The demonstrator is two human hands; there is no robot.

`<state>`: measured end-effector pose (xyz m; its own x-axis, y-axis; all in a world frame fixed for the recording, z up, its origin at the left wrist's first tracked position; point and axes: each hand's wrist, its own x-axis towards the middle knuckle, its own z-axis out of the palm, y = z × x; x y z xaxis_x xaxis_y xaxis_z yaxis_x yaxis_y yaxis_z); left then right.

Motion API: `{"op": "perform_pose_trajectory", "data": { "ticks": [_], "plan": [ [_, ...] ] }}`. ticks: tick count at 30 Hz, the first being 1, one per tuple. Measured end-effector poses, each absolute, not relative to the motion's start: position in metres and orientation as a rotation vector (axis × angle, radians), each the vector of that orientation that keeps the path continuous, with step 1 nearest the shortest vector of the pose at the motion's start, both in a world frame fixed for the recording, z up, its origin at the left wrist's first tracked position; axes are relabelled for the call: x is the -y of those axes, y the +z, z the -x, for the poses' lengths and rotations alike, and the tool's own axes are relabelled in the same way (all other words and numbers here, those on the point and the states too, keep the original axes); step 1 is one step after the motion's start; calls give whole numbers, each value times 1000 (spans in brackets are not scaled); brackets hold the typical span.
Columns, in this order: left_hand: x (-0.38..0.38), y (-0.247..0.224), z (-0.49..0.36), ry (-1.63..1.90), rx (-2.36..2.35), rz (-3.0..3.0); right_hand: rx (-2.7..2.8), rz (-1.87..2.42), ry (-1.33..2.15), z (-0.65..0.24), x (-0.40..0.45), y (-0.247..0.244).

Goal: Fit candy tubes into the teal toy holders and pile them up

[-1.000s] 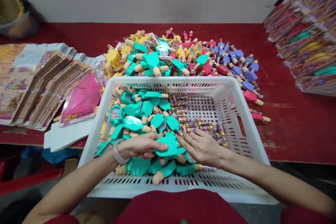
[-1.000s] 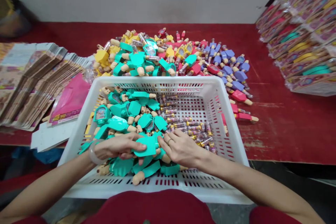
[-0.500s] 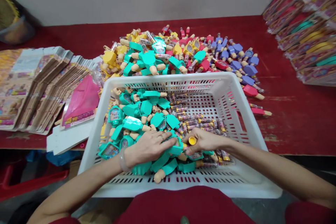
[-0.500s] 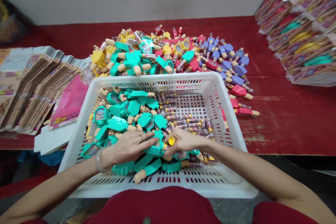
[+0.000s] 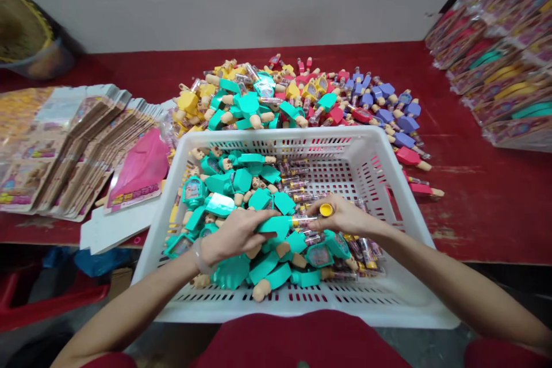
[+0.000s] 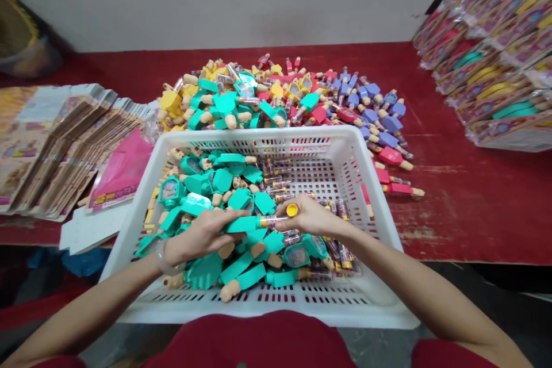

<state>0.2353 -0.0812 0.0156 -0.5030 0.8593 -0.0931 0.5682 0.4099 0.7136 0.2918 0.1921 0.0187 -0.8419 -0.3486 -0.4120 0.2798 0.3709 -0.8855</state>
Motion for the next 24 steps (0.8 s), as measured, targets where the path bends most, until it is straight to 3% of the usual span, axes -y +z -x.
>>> {"op": "perform_pose_trajectory", "data": {
  "ticks": [3,6,10,14,18,24],
  "plan": [
    [76,26,-216,770,-2457,-1232,-2041,-137,-1660,-285,-192,19],
    [67,61,-172,784,-2879,-1006,-2365,-313,-1741,-276,-201,19],
    [51,85,-139,628,-3241,-942,-2598,-240,-1588,-278,-211,10],
    [38,24,-168,287,-2885,-1012,-2688,-61,-1356,-286,-206,5],
    [40,-29,-199,266,-2746,-966,-2722,-17,-1179,-286,-200,8],
    [45,12,-212,862,-2150,-813,-2934,237,-633,-291,-190,-1]
  ]
}}
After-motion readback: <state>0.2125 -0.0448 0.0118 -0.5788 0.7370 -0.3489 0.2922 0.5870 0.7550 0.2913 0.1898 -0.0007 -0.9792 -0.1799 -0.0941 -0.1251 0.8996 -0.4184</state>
